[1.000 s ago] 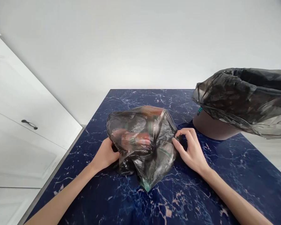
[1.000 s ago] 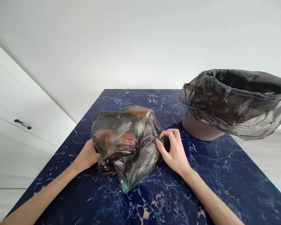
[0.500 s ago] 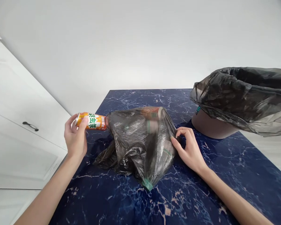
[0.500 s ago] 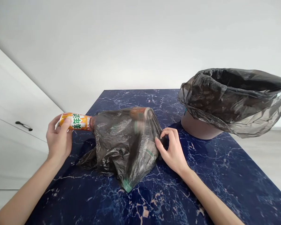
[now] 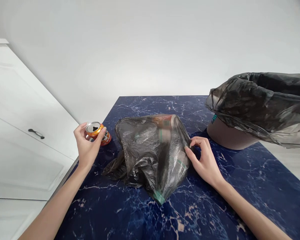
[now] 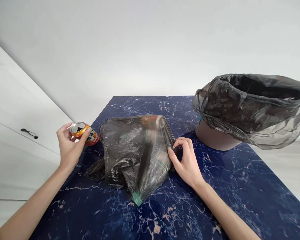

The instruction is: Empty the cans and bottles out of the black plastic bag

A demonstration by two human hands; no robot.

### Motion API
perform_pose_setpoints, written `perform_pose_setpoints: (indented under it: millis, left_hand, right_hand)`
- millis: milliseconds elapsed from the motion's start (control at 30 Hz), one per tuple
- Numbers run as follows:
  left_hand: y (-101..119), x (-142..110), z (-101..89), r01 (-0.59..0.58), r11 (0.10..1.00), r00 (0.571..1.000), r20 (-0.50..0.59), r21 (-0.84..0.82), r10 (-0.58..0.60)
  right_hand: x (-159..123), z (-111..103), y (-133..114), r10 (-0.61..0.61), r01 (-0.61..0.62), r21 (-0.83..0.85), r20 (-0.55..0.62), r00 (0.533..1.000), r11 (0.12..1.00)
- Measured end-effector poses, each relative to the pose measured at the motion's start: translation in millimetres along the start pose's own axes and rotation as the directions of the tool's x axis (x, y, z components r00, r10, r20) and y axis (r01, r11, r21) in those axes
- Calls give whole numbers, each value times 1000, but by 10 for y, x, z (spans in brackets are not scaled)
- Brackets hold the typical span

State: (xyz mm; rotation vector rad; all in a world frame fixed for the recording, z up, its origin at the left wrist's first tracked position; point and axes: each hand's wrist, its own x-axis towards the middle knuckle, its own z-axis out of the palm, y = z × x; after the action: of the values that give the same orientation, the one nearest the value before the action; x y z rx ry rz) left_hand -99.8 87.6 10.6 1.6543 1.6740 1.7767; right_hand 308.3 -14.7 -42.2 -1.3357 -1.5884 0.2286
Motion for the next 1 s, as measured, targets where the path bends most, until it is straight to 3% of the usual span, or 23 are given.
perform_pose_setpoints:
  millis: [100, 167, 233, 333, 367, 433, 467, 533, 600, 867, 933, 1000]
  left_hand:
    - [-57, 14, -2, 27, 999, 999, 35, 24, -28]
    - [-59, 12, -5, -27, 997, 1000, 17, 72, 26]
    - [-20, -6, -14, -178, 967, 981, -44, 182, 189]
    - [113, -72, -36, -402, 862, 891, -87, 308, 446]
    - [168, -102, -42, -446, 842, 877, -40, 303, 479]
    - [272, -169, -44, -525, 817, 851, 170, 238, 497]
    - [315, -204, -38, -570, 799, 808, 309, 190, 502]
    - [373, -274, -13, -650, 754, 669, 542, 95, 508]
    - [390, -340, 22, -688, 725, 554, 666, 27, 500]
    - [245, -511, 102, -693, 714, 339, 829, -99, 444]
    - [207, -525, 111, -682, 724, 336, 833, -106, 439]
    - [177, -530, 121, -672, 736, 367, 827, -82, 426]
  right_hand:
    - [-1, 4, -3, -2, 2, 7, -11, 1000, 1000]
    - [-2, 8, -1, -2, 3, 10, -15, 1000, 1000]
    - [-4, 12, 2, -2, 2, 11, -16, 1000, 1000]
    - [-6, 17, 11, -1, 1, 11, -17, 1000, 1000]
    - [-6, 18, 14, -1, 1, 11, -16, 1000, 1000]
    - [-6, 19, 18, 1, -1, 16, -15, 1000, 1000]
    - [-6, 19, 20, 3, -3, 18, -13, 1000, 1000]
    - [-6, 19, 23, 8, -8, 22, -9, 1000, 1000]
    - [-8, 21, 29, 16, -16, 23, -8, 1000, 1000]
    - [-46, 41, 49, 107, -109, 87, 24, 994, 990]
    - [-47, 31, 34, 125, -130, 80, 64, 990, 988]
    - [-39, 16, 12, 113, -120, 66, 108, 988, 991]
